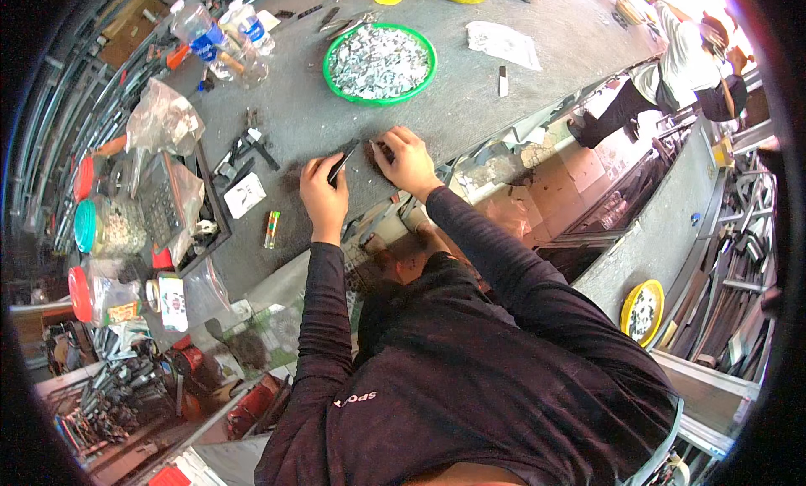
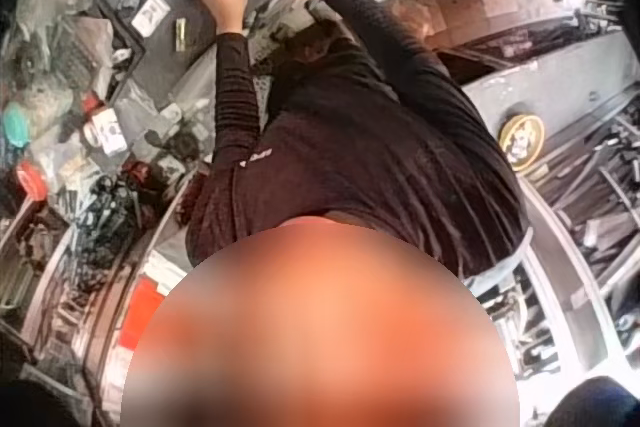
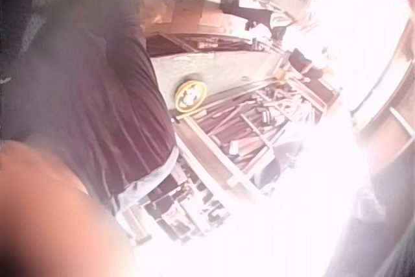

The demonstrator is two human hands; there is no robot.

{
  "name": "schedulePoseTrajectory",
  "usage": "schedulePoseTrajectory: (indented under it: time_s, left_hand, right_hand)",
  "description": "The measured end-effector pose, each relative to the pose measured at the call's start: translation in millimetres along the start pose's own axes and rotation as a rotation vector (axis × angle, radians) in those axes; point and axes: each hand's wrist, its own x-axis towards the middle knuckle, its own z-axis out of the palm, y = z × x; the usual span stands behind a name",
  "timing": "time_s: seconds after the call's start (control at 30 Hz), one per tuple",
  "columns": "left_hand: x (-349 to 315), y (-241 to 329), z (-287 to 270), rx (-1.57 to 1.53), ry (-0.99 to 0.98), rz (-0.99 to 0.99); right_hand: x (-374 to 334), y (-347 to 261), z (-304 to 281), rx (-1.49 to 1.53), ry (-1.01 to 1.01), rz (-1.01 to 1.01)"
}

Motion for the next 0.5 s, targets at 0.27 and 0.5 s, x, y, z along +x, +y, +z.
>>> schedulePoseTrajectory:
  time_s: [0.27,0.5]
  left_hand:
    - [1.1,-1.5,-5.4,-0.047,0.047,0.089]
    - [-1.2,-3.7,-3.5,-0.155,0.046,0.055]
  right_hand:
    - [11.4,-8.4,-1.5,-0.002,-0.038,-0.079]
    - [13.6,-8.3,-6.0,0.146,-0.089,-0.055]
